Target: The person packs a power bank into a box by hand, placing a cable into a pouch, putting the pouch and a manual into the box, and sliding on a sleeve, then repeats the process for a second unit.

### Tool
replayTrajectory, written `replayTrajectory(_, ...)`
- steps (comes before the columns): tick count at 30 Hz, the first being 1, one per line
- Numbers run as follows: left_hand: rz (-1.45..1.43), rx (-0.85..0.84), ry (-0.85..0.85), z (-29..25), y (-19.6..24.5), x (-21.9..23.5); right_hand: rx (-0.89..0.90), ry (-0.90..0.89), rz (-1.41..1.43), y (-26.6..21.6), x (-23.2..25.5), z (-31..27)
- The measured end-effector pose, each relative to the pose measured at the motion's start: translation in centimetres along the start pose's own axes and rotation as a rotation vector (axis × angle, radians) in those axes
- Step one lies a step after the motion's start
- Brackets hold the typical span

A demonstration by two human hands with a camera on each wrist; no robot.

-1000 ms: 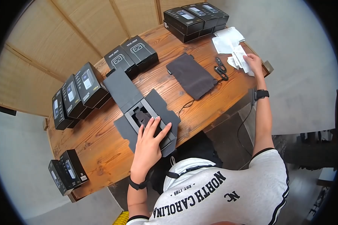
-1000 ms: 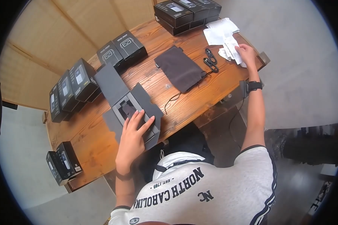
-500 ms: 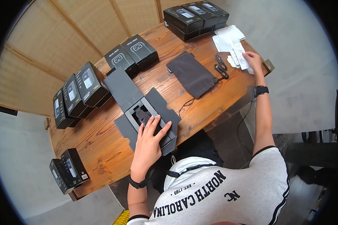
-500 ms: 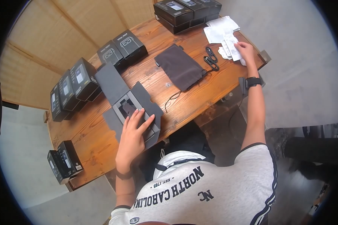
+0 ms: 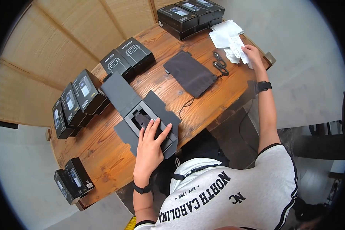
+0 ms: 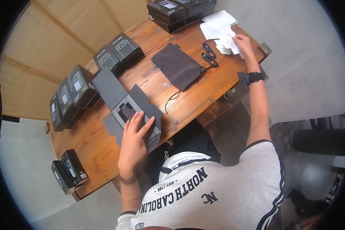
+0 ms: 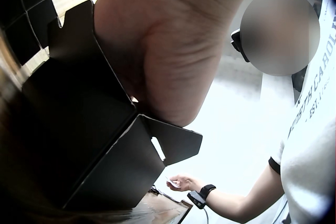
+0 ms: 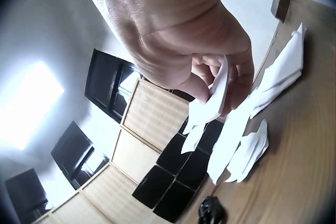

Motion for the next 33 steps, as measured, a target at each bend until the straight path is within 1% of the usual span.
replayTrajectory(2,0.003,0.011,0.009,0.0,-0.2,0.0,-0.062,-0.157,0.254,-0.6,-1.9,-1.3)
replayTrajectory(3,0.003,-0.005,0.013,0.0,-0.2,0.0,-0.062,-0.18,0.251,-1.7,-3.0,-2.6)
replayTrajectory(4,0.003,-0.012,0.016,-0.1,-0.2,0.0,-0.045,-0.252,0.279,-3.4,-4.6,-4.6)
replayTrajectory(5,0.007,0.03,0.018,-0.4,-0.5,0.0,-0.033,-0.335,0.307,-4.8,-6.2,-6.5)
replayTrajectory(6,0.008,0.0,0.024,-0.3,-0.3,0.1,-0.03,-0.44,0.328,-5.7,-7.7,-7.9)
replayTrajectory(7,0.011,-0.029,0.031,-0.3,-0.3,0.2,-0.005,-0.485,0.345,-7.2,-9.4,-9.9)
replayTrajectory(9,-0.007,-0.021,0.061,-0.7,-0.4,0.4,0.015,-0.655,0.374,-9.8,-13.0,-14.2)
replayTrajectory(11,-0.002,-0.003,0.118,-1.2,-0.5,0.8,0.043,-0.816,0.394,-12.4,-16.3,-19.0)
replayTrajectory(12,0.009,0.008,0.177,-1.6,-0.6,1.2,0.072,-0.858,0.384,-13.4,-17.8,-21.1)
replayTrajectory(13,0.032,0.03,0.232,-2.0,-0.8,1.6,0.059,-0.947,0.357,-14.5,-19.1,-23.3)
replayTrajectory(15,0.061,0.085,0.328,-3.0,-1.2,2.6,0.155,-1.017,0.387,-16.9,-21.4,-27.7)
replayTrajectory(17,0.05,0.145,0.459,-4.1,-1.8,3.4,0.391,-0.992,0.298,-19.2,-23.0,-31.3)
replayTrajectory(18,0.05,0.168,0.502,-4.5,-2.0,3.4,0.417,-0.971,0.18,-19.9,-23.7,-32.7)
replayTrajectory(19,0.05,0.189,0.55,-4.9,-2.3,3.4,0.437,-1.027,0.193,-20.2,-24.7,-33.8)
replayTrajectory(21,0.028,0.199,0.591,-5.5,-2.7,3.2,0.749,-0.795,-0.117,-21.0,-26.0,-35.1)
replayTrajectory(22,0.025,0.204,0.605,-5.8,-2.8,2.9,0.78,-0.78,-0.11,-20.8,-26.9,-35.7)
replayTrajectory(23,0.018,0.204,0.618,-6.0,-2.9,2.7,0.802,-0.809,-0.101,-20.5,-27.7,-36.2)
replayTrajectory(25,0.015,0.215,0.599,-6.1,-3.0,2.3,0.781,-0.82,-0.202,-19.6,-29.0,-36.5)
replayTrajectory(27,0.006,0.24,0.603,-6.4,-3.3,1.8,0.826,-0.843,-0.227,-18.9,-29.5,-36.9)
replayTrajectory(30,0.006,0.191,0.523,-6.2,-3.5,1.0,0.772,-0.877,-0.332,-18.3,-29.3,-37.0)
replayTrajectory(31,0.002,0.196,0.531,-6.2,-3.6,0.9,0.777,-0.881,-0.339,-18.1,-29.1,-36.9)
replayTrajectory(33,0.045,0.189,0.492,-5.9,-3.5,0.5,0.73,-0.883,-0.347,-17.4,-28.7,-36.4)
Point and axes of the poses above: each hand's wrist, its own z-axis towards the middle knuckle, its own x-axis out of the back of the hand, y = z × x, the point moved 6 cm from there along z, towards the middle knuckle, and after that the axes turned 8 degrees about -x, right-handed, at the moved point
